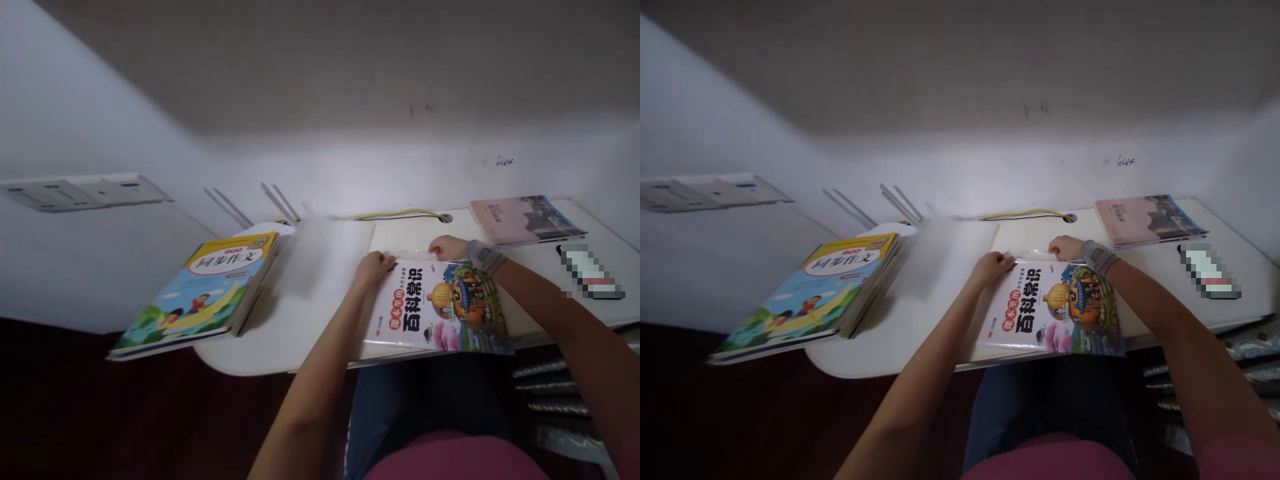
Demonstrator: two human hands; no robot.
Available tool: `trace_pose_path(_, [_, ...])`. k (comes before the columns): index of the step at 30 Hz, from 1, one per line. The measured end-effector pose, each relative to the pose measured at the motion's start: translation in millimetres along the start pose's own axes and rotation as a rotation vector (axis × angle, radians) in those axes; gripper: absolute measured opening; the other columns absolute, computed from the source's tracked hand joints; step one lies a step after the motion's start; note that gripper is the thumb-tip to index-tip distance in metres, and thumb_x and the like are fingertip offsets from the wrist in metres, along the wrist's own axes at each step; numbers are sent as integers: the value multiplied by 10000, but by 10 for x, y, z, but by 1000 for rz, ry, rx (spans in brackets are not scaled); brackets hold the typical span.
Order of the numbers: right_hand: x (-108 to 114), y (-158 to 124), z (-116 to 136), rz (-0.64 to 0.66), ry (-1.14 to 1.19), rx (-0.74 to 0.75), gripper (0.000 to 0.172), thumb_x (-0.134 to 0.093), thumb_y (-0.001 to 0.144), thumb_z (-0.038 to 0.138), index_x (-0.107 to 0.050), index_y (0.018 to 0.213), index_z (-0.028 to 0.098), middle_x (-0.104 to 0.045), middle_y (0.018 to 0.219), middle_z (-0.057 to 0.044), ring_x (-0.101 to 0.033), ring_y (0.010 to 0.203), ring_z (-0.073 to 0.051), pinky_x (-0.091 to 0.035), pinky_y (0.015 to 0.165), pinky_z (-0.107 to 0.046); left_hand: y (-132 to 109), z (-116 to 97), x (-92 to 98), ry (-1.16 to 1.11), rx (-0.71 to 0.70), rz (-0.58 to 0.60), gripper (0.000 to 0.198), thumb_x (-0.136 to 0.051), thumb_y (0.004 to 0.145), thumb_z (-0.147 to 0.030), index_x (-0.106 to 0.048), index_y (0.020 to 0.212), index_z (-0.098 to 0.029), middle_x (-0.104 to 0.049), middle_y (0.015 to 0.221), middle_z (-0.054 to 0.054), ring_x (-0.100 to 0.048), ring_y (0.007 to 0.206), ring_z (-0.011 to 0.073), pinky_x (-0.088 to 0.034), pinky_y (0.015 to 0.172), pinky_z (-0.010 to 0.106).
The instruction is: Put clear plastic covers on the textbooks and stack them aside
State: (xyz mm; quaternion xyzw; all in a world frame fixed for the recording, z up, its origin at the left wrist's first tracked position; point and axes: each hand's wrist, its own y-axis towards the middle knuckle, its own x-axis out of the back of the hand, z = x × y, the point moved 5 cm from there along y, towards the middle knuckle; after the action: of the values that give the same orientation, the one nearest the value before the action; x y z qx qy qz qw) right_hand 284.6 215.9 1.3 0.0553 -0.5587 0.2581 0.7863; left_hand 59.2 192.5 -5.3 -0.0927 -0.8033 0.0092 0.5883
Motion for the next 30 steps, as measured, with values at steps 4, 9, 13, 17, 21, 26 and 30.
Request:
trace_pose_path(4, [69, -160, -140, 1, -99, -47, 223, -625, 659, 213, -701, 862, 159, -701, 818, -45, -612, 765, -171, -407, 651, -224, 167, -76, -32, 10, 70, -84, 284, -417, 855, -316, -622, 982, -165, -701, 947, 106, -640, 816, 182, -424, 655, 252])
trace_pose_path(9, [76, -710, -562, -88, -228, -284, 125, -549, 775, 236, -650, 808, 171, -673, 813, -48, -606, 760, -164, -398, 668, -237, 163, -154, -94, 83, 67, -184, 260, -371, 885, -249, -544, 1059, -164, -657, 1032, 144, -608, 978, 245, -438, 760, 317])
trace_pose_path(13, [-7, -852, -612, -224, -323, -461, 221, -405, 889, 219, -564, 1022, 142, -641, 933, -124, -606, 820, -192, -408, 705, -273, 183, -205, -110, 129, 59, -241, 271, -363, 874, -177, -486, 1111, -130, -623, 1063, 176, -569, 1052, 274, -428, 827, 357])
trace_pose_path(17, [-30, -667, -492, -349, -385, -552, 263, -340, 916, 174, -490, 1126, 126, -587, 1049, -181, -577, 960, -237, -422, 744, -309, 237, -173, -70, 150, 109, -279, 303, -322, 859, -110, -472, 1123, -99, -629, 1018, 188, -589, 1006, 281, -442, 799, 366])
trace_pose_path(21, [-6, -542, -443, -412, -404, -572, 261, -327, 906, 111, -490, 1109, 114, -569, 1074, -193, -543, 1021, -244, -426, 769, -310, 202, -190, 1, 167, 135, -325, 366, -306, 851, -97, -453, 1186, -79, -623, 1051, 202, -579, 1022, 275, -443, 819, 373])
trace_pose_path(26, [-22, -546, -464, -438, -402, -521, 256, -377, 874, 72, -504, 1093, 110, -572, 1076, -189, -527, 1028, -236, -411, 811, -305, 3, -593, -84, 193, 27, -363, 507, -296, 876, -148, -315, 1379, -85, -372, 1416, 222, -324, 1319, 318, -284, 1027, 481])
trace_pose_path(30, [-24, -556, -519, -459, -385, -475, 268, -399, 850, 66, -529, 1082, 102, -588, 1040, -199, -539, 996, -252, -398, 828, -315, -178, -890, -381, 148, -56, -268, 569, -267, 914, -342, -332, 1382, -25, -295, 1452, 259, -201, 1364, 390, -166, 1054, 587])
